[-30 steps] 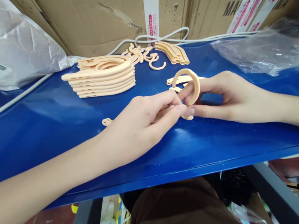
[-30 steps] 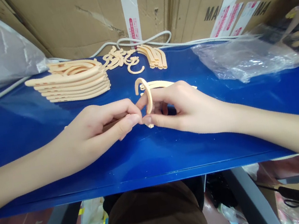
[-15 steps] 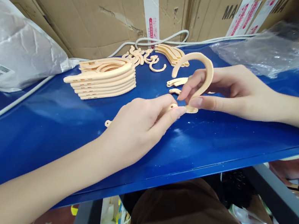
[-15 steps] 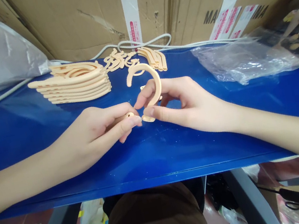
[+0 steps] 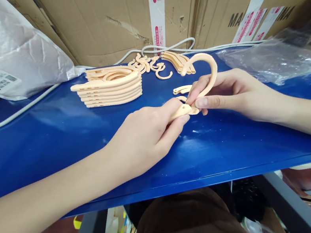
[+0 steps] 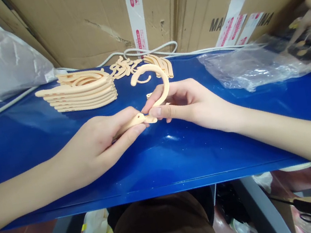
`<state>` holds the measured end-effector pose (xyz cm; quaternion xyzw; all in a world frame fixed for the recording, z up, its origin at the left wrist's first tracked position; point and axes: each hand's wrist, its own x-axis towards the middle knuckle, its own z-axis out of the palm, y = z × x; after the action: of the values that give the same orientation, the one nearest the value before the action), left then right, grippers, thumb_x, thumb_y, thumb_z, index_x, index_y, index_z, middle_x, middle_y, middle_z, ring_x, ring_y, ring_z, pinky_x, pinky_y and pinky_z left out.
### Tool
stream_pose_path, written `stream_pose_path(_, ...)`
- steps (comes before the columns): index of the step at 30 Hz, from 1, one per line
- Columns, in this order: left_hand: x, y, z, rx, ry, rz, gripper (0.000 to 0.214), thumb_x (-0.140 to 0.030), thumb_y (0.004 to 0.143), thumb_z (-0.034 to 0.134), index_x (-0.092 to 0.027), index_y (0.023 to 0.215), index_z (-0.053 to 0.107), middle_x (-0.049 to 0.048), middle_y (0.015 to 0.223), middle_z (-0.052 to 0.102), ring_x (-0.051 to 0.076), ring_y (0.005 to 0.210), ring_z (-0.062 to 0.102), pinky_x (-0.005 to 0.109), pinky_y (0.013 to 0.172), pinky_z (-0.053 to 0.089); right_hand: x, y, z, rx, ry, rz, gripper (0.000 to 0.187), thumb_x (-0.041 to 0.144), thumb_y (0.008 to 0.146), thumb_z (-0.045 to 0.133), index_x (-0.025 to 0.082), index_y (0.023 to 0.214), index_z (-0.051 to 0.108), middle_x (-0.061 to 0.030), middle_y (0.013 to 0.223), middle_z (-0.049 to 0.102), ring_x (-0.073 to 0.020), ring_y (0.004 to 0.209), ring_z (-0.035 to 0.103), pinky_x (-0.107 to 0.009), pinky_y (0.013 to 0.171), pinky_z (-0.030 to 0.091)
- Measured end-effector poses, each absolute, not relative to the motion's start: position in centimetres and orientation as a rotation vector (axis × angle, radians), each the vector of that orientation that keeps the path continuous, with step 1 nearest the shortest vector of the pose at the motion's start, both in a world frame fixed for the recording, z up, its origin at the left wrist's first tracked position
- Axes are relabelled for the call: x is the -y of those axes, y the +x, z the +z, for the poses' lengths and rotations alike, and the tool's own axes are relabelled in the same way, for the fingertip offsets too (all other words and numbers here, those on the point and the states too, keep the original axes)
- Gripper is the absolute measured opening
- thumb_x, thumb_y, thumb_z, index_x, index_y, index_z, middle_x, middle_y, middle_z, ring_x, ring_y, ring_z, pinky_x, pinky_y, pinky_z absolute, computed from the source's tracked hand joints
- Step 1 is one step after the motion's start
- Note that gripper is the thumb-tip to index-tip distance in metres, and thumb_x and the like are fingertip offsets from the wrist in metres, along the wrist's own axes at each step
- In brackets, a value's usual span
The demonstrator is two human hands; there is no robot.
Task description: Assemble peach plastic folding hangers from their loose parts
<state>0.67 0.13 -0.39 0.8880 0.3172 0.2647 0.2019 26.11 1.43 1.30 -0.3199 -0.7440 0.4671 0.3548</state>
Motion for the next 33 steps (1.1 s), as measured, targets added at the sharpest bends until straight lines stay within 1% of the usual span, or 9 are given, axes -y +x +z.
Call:
stream_pose_path(4, -0.2, 0.5, -0.4, -0.918, 2.573, 0.699, 0.037, -0.045, 0.118, 0.044, -0.024, 0.095, 0.064, -0.0067, 0.063, 0.052, 0.013, 0.056, 0.045, 0.029, 0.062, 0.027, -1.7, 26.3, 1.2, 1.949, -0.849, 1.216, 0.030, 0.051, 0.093, 0.095, 0.023, 0.100, 0.087, -0.0012, 0.093, 0.084, -0.0127, 0.077, 0.073, -0.028, 0.075, 0.063)
stream_pose_path(8, -0.3, 0.4, -0.7, -0.900, 2.598, 0.762, 0.027, -0.039, 0.117, 0.049, -0.025, 0.113, 0.073, -0.0091, 0.059, 0.045, 0.013, 0.053, 0.041, 0.028, 0.061, 0.026, -1.8, 26.4, 1.0, 1.847, -0.884, 1.300, 0.031, 0.043, 0.088, 0.100, 0.022, 0.101, 0.082, 0.0006, 0.089, 0.081, -0.0122, 0.077, 0.073, -0.026, 0.077, 0.064)
stream_pose_path(11, -0.4, 0.4, -0.8, -0.887, 2.600, 0.828, 0.023, -0.037, 0.116, 0.052, -0.025, 0.111, 0.070, -0.0100, 0.059, 0.042, 0.012, 0.051, 0.040, 0.027, 0.058, 0.025, -1.8, 26.4, 0.9, 1.732, -0.867, 1.389, 0.034, 0.031, 0.082, 0.105, 0.022, 0.101, 0.078, 0.0025, 0.087, 0.079, -0.0102, 0.076, 0.070, -0.024, 0.077, 0.064)
stream_pose_path(14, -0.3, 0.5, -0.4, -0.915, 2.584, 0.816, 0.020, -0.036, 0.115, 0.052, -0.026, 0.109, 0.068, -0.0100, 0.059, 0.042, 0.012, 0.051, 0.041, 0.027, 0.059, 0.025, -2.0, 26.4, 0.7, 1.668, -0.842, 1.413, 0.036, 0.027, 0.080, 0.105, 0.021, 0.100, 0.076, 0.0028, 0.087, 0.079, -0.0096, 0.074, 0.070, -0.023, 0.074, 0.062)
stream_pose_path(19, 0.1, 0.7, 0.6, -1.002, 2.516, 0.667, 0.025, -0.037, 0.112, 0.054, -0.024, 0.090, 0.056, -0.0081, 0.065, 0.054, 0.011, 0.056, 0.050, 0.027, 0.060, 0.028, -2.1, 26.5, 0.6, 1.662, -0.847, 1.433, 0.036, 0.024, 0.080, 0.104, 0.022, 0.101, 0.074, 0.0030, 0.090, 0.080, -0.0103, 0.076, 0.070, -0.024, 0.075, 0.062)
stream_pose_path(22, 0.2, 0.6, 0.8, -1.010, 2.516, 0.671, 0.024, -0.037, 0.112, 0.054, -0.023, 0.092, 0.057, -0.0081, 0.066, 0.057, 0.011, 0.057, 0.052, 0.027, 0.061, 0.028, -2.1, 26.5, 0.6, 1.669, -0.831, 1.442, 0.035, 0.023, 0.082, 0.103, 0.023, 0.102, 0.074, 0.0045, 0.090, 0.080, -0.0086, 0.076, 0.070, -0.022, 0.076, 0.061)
stream_pose_path(24, 0.1, 0.5, 0.7, -1.007, 2.531, 0.650, 0.022, -0.037, 0.113, 0.054, -0.023, 0.096, 0.061, -0.0076, 0.070, 0.062, 0.011, 0.059, 0.056, 0.027, 0.061, 0.028, -2.0, 26.4, 0.6, 1.675, -0.819, 1.442, 0.034, 0.024, 0.083, 0.103, 0.023, 0.102, 0.075, 0.0053, 0.088, 0.079, -0.0073, 0.076, 0.070, -0.019, 0.075, 0.061)
stream_pose_path(28, -0.1, 0.5, 0.4, -0.988, 2.578, 0.639, 0.024, -0.039, 0.115, 0.051, -0.023, 0.101, 0.064, -0.0067, 0.077, 0.069, 0.012, 0.063, 0.062, 0.028, 0.062, 0.027, -2.0, 26.2, 0.4, 1.640, -0.786, 1.420, 0.032, 0.037, 0.087, 0.103, 0.021, 0.097, 0.077, 0.0057, 0.080, 0.077, -0.0060, 0.070, 0.069, -0.017, 0.071, 0.060)
stream_pose_path(33, -0.1, 0.3, 0.6, -0.937, 2.645, 0.650, 0.024, -0.036, 0.117, 0.050, -0.023, 0.098, 0.060, -0.0077, 0.074, 0.066, 0.011, 0.061, 0.061, 0.027, 0.061, 0.027, -2.0, 26.1, 0.5, 1.636, -0.773, 1.424, 0.031, 0.036, 0.087, 0.103, 0.018, 0.096, 0.079, 0.0056, 0.080, 0.077, -0.0044, 0.069, 0.070, -0.015, 0.069, 0.059)
